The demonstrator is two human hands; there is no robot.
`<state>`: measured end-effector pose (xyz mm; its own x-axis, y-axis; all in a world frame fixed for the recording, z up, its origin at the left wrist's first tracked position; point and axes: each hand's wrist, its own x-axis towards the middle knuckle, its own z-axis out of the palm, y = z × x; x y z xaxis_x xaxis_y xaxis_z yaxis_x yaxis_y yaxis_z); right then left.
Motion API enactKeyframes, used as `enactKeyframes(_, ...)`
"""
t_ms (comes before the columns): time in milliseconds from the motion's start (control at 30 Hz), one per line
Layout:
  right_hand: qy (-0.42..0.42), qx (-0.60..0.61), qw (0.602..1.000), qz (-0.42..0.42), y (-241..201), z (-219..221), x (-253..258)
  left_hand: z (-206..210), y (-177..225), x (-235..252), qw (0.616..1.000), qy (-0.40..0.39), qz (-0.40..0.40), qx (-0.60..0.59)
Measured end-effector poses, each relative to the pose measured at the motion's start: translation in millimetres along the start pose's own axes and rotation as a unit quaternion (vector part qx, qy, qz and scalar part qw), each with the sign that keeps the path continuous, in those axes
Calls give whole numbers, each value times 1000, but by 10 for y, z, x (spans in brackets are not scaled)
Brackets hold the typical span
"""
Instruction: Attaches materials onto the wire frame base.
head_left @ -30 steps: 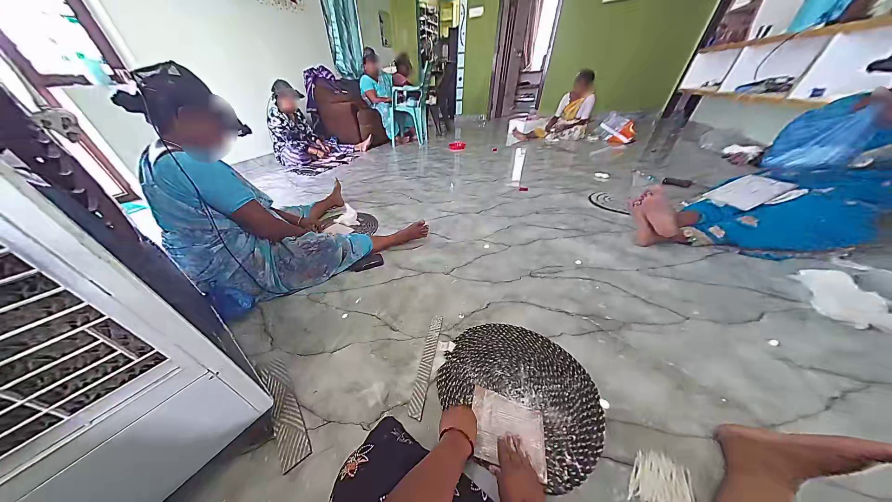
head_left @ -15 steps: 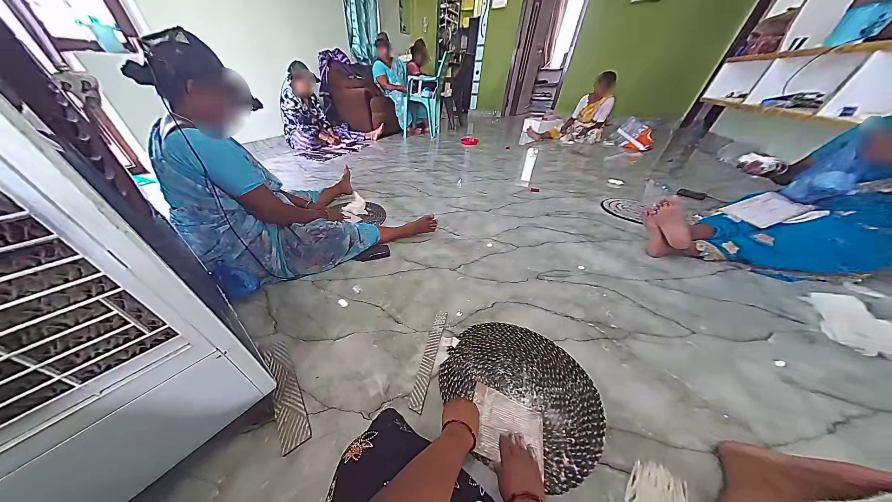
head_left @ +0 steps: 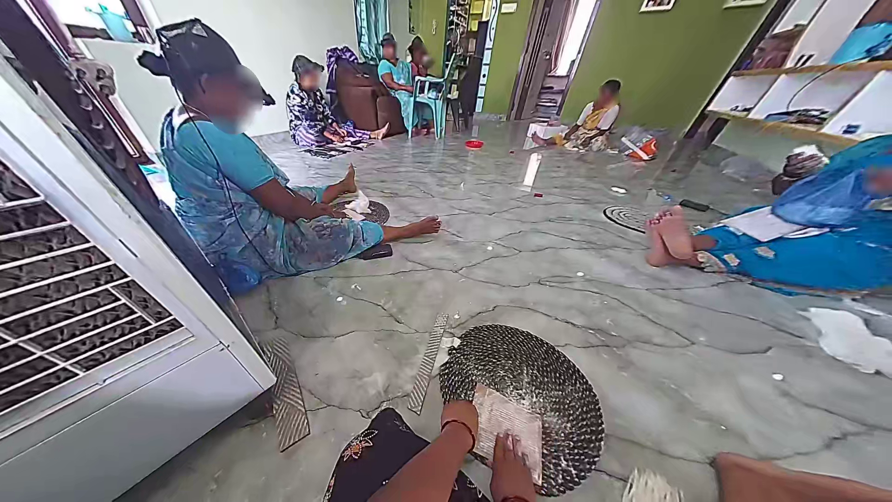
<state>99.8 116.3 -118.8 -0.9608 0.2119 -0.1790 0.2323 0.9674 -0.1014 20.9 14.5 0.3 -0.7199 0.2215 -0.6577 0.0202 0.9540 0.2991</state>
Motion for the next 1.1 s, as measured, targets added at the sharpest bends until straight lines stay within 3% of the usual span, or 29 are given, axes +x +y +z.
enactKeyframes(33,108,9,994,-5,36,318,51,16,-10,5,1000,0,2,2)
enactKeyframes(200,-32,19,999,26,-95,-320,-75,17,-71,14,1000,-1,10,14)
enactKeyframes(267,-144,-1,989,29,-130,-726,-51,1,-41,-21,1000,-7,12,5)
enactKeyframes(333,-202,-26,979,9,-118,-818,50,-13,-31,-18,1000,-7,8,6)
enactKeyframes(700,-99,-31,995,8,-241,-525,-278,11,-50,-57,1000,-9,2,16)
enactKeyframes(800,-72,-23,997,-33,-109,-407,-82,12,-69,-30,1000,-5,6,9)
enactKeyframes(933,-216,-67,974,-19,-117,-811,115,1,-46,17,1000,-3,8,14)
enactKeyframes(1100,-176,-34,984,4,-122,-645,48,-10,-3,16,1000,-10,0,25)
